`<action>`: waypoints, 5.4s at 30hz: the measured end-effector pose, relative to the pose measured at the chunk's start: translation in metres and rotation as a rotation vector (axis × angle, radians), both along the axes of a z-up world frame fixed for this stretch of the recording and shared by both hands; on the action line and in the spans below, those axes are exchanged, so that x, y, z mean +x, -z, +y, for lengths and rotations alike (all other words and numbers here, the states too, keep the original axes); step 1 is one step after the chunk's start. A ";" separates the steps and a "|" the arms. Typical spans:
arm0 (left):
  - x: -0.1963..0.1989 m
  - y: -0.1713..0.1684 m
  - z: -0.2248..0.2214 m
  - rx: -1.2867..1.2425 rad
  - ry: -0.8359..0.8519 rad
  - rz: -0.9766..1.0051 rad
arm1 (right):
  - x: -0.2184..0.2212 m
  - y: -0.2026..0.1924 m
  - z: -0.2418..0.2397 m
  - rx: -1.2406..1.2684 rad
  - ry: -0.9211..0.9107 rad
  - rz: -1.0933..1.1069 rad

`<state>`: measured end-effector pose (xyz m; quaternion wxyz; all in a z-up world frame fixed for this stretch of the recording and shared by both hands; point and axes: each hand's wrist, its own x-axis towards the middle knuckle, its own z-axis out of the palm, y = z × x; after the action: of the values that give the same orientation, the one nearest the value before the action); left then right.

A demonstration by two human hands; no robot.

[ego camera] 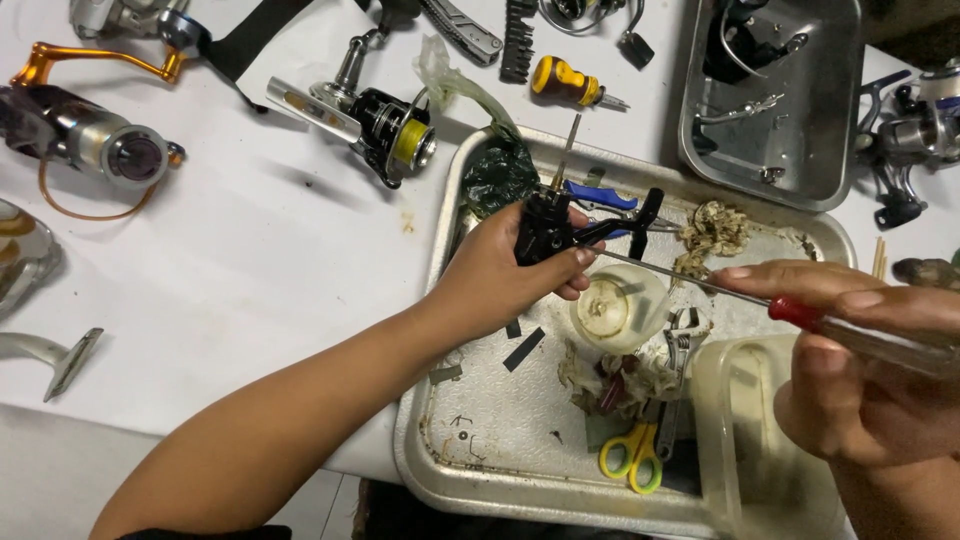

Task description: Assembling and repairing fishing reels by manipulating small internal components and using hand tools like screwdrivers and pliers.

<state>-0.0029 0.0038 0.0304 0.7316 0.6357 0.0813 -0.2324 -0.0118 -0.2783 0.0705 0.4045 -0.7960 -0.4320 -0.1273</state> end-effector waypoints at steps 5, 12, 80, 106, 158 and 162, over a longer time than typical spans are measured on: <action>0.000 -0.008 0.001 0.076 0.023 0.056 | -0.002 -0.015 -0.004 -0.077 -0.037 0.036; 0.000 -0.005 0.000 0.096 0.014 0.030 | -0.016 -0.053 0.024 -0.340 -0.119 -0.177; -0.015 0.033 -0.006 -0.125 -0.018 -0.719 | -0.045 0.017 -0.016 -0.474 0.452 -0.214; 0.045 -0.005 -0.065 -0.039 0.085 -0.800 | 0.006 0.008 -0.077 -0.244 0.504 -0.331; 0.060 0.016 -0.079 0.214 0.364 -0.958 | -0.022 0.053 -0.080 0.126 0.460 0.443; 0.059 0.022 -0.081 0.215 0.339 -0.979 | -0.024 0.030 -0.070 0.049 0.768 0.989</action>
<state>0.0564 -0.0772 0.0084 0.5670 0.7455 -0.3502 -0.0138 -0.0360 -0.3480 0.0402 0.4999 -0.8497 0.1263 0.1101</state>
